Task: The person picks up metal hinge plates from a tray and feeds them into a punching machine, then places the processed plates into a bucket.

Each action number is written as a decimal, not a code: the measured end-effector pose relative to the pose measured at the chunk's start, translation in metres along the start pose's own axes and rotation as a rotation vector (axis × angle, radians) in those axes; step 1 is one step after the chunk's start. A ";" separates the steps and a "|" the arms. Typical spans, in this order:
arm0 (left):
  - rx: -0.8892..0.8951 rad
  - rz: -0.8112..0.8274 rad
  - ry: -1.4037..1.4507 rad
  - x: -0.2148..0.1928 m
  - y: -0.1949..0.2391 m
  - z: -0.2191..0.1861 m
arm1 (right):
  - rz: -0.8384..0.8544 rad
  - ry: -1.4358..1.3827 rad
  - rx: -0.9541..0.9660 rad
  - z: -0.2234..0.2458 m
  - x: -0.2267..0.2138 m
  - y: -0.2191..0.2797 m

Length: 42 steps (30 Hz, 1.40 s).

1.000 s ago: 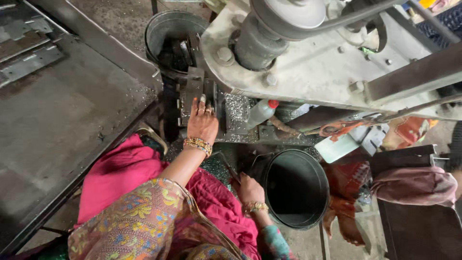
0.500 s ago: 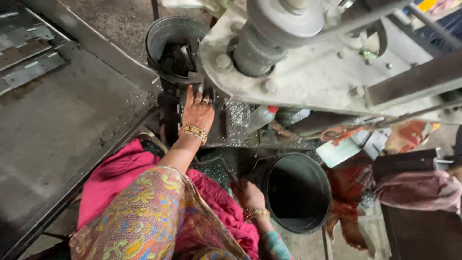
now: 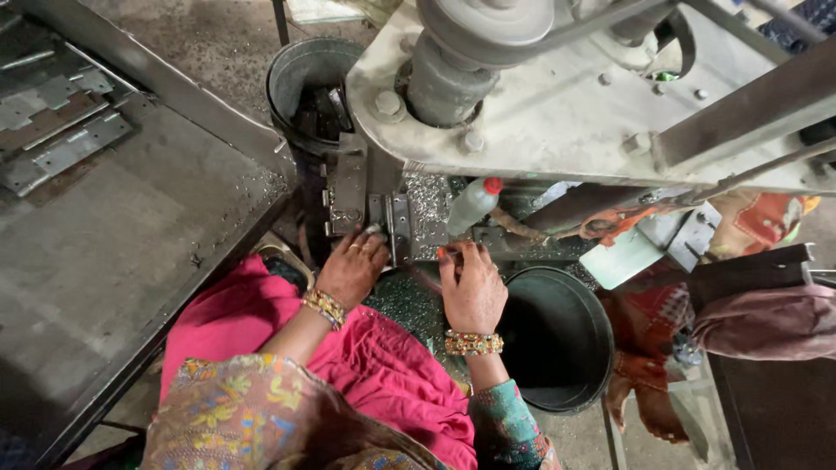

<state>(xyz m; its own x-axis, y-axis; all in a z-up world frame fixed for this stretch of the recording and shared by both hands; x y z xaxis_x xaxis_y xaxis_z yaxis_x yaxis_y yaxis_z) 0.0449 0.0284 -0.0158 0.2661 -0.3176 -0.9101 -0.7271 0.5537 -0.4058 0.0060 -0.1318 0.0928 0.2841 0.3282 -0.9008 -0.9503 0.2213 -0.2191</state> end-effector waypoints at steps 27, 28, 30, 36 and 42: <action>-0.057 0.010 0.406 0.014 -0.010 0.004 | -0.120 0.007 -0.045 -0.009 0.003 0.002; -0.203 -0.039 0.482 0.005 -0.013 0.016 | -0.107 0.015 -0.035 -0.011 0.005 0.001; -0.496 -0.134 0.633 -0.013 -0.012 0.030 | -0.074 0.032 -0.009 -0.015 0.009 0.001; -0.186 -0.234 0.032 -0.057 -0.024 -0.008 | -0.042 0.034 0.042 -0.018 0.013 -0.001; -0.266 0.060 -0.096 0.032 -0.020 -0.032 | -0.028 0.097 -0.032 -0.011 0.013 0.000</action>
<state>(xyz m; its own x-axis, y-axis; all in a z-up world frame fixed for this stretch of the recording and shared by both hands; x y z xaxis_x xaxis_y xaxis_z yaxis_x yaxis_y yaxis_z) 0.0482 -0.0174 -0.0342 0.2665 -0.2092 -0.9408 -0.8805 0.3441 -0.3260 0.0087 -0.1379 0.0772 0.2982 0.2317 -0.9260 -0.9462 0.1993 -0.2549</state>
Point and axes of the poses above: each hand's wrist, its own y-axis away from the middle knuckle, its own x-axis out of the palm, z = x × y, the point moved 9 cm from there along -y, towards the middle knuckle, and after that the axes turned 6 degrees about y, right-handed, at the moved point
